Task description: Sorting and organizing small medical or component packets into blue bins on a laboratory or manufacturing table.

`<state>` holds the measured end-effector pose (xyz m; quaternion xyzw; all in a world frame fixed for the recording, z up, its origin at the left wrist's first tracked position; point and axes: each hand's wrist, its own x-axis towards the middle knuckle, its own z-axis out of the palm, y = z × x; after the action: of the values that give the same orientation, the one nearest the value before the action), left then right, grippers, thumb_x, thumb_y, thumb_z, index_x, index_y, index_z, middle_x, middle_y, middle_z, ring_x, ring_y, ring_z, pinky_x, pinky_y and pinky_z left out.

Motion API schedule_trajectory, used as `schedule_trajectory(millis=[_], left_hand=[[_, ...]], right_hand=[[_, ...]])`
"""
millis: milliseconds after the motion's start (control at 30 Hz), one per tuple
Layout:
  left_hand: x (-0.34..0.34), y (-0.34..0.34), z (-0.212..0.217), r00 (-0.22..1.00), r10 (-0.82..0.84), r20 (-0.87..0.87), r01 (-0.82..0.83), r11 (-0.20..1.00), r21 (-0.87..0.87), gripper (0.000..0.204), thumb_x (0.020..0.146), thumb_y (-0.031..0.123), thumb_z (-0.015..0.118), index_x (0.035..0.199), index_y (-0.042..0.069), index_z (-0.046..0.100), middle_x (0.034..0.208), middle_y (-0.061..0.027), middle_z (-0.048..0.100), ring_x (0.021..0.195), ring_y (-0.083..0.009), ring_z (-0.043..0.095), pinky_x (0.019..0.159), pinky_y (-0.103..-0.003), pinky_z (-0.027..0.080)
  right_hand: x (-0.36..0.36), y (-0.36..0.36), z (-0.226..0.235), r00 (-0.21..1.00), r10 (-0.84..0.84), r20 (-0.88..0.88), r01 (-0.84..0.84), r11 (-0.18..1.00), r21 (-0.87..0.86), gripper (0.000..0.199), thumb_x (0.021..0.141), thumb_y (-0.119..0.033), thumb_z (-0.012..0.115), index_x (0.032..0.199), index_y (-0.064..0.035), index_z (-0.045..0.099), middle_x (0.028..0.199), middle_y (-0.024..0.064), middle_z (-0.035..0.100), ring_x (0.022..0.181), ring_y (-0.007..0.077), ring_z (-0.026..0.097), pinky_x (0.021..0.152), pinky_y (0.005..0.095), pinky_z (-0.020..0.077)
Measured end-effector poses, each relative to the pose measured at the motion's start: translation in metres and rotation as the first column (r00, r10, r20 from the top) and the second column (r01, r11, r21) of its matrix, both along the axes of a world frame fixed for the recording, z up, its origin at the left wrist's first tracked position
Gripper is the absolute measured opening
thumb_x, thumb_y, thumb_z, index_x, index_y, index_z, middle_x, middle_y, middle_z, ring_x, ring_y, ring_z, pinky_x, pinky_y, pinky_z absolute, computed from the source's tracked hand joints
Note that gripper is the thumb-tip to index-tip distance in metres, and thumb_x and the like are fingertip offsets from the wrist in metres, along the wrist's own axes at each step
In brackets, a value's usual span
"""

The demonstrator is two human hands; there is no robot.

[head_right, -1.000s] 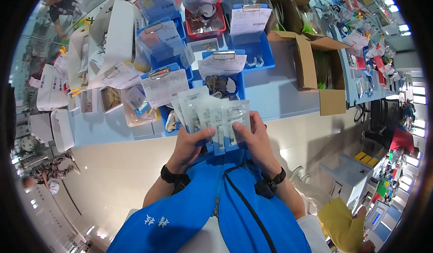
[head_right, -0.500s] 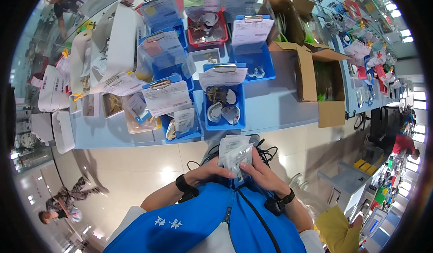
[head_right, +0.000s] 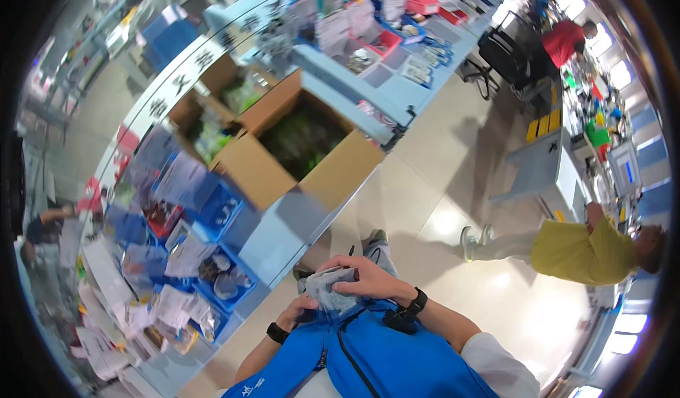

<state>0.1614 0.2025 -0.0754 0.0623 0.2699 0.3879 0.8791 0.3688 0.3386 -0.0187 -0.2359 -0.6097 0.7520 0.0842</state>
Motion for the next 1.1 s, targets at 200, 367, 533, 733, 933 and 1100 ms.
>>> schedule_trajectory(millis=[200, 367, 533, 733, 933, 1100], left_hand=[[0.132, 0.162, 0.009, 0.971, -0.227, -0.071, 0.237, 0.94, 0.247, 0.101, 0.078, 0.032, 0.082, 0.158, 0.002, 0.027, 0.15, -0.0157, 0.047, 0.131, -0.0269, 0.054, 0.114, -0.039, 0.04], [0.243, 0.268, 0.005, 0.874, -0.431, -0.225, 0.466, 0.874, 0.136, 0.079, 0.089, 0.038, 0.074, 0.149, 0.001, 0.04, 0.141, -0.0147, 0.054, 0.121, -0.023, 0.06, 0.107, -0.037, 0.044], [0.312, 0.388, 0.026, 0.784, -0.454, -0.424, 0.599, 0.731, 0.326, 0.08, 0.092, 0.035, 0.073, 0.153, 0.001, 0.035, 0.139, -0.0109, 0.056, 0.125, -0.0192, 0.055, 0.109, -0.035, 0.042], [0.358, 0.554, 0.014, 0.573, -0.318, -0.755, 0.685, 0.692, 0.229, 0.073, 0.094, 0.033, 0.075, 0.147, 0.0, 0.037, 0.137, -0.0146, 0.056, 0.124, -0.0194, 0.054, 0.109, -0.035, 0.042], [0.408, 0.719, 0.026, 0.616, -0.255, -0.745, 0.692, 0.627, 0.358, 0.069, 0.095, 0.027, 0.073, 0.147, 0.0, 0.036, 0.136, -0.0159, 0.055, 0.129, -0.0217, 0.052, 0.11, -0.036, 0.041], [0.44, 0.844, 0.02, 0.895, -0.096, -0.436, 0.242, 0.924, 0.295, 0.046, 0.097, 0.014, 0.065, 0.138, -0.001, 0.053, 0.126, -0.0076, 0.065, 0.115, -0.015, 0.062, 0.101, -0.03, 0.049]], right_hand=[[0.142, 0.094, 0.018, 0.946, -0.291, 0.142, 0.321, 0.903, -0.286, 0.068, 0.087, -0.011, 0.077, 0.147, -0.0103, 0.045, 0.118, 0.0081, 0.065, 0.11, 0.0153, 0.062, 0.088, 0.0299, 0.0534], [0.265, 0.166, -0.004, 0.87, -0.48, 0.111, 0.479, 0.771, -0.42, 0.065, 0.084, -0.004, 0.076, 0.142, -0.008, 0.047, 0.113, 0.0074, 0.065, 0.098, 0.0141, 0.064, 0.074, 0.0279, 0.0548], [0.331, 0.241, -0.016, 0.738, -0.674, 0.019, 0.598, 0.641, -0.482, 0.057, 0.083, 0.001, 0.075, 0.134, -0.0041, 0.051, 0.115, 0.0052, 0.065, 0.106, 0.014, 0.063, 0.09, 0.029, 0.0523], [0.374, 0.388, -0.028, 0.609, -0.775, 0.171, 0.68, 0.398, -0.616, 0.056, 0.085, 0.004, 0.071, 0.137, -0.0024, 0.051, 0.124, 0.0067, 0.065, 0.111, 0.0186, 0.064, 0.096, 0.034, 0.0535], [0.423, 0.554, -0.025, 0.628, -0.723, 0.289, 0.725, 0.408, -0.555, 0.046, 0.091, -0.003, 0.066, 0.136, -0.0003, 0.054, 0.123, 0.0068, 0.066, 0.11, 0.0178, 0.064, 0.095, 0.0323, 0.0526], [0.425, 0.72, -0.034, 0.668, -0.648, 0.366, 0.743, 0.553, -0.377, 0.035, 0.097, -0.014, 0.059, 0.13, -0.0037, 0.058, 0.11, 0.0046, 0.066, 0.102, 0.0127, 0.061, 0.088, 0.0277, 0.0502]])
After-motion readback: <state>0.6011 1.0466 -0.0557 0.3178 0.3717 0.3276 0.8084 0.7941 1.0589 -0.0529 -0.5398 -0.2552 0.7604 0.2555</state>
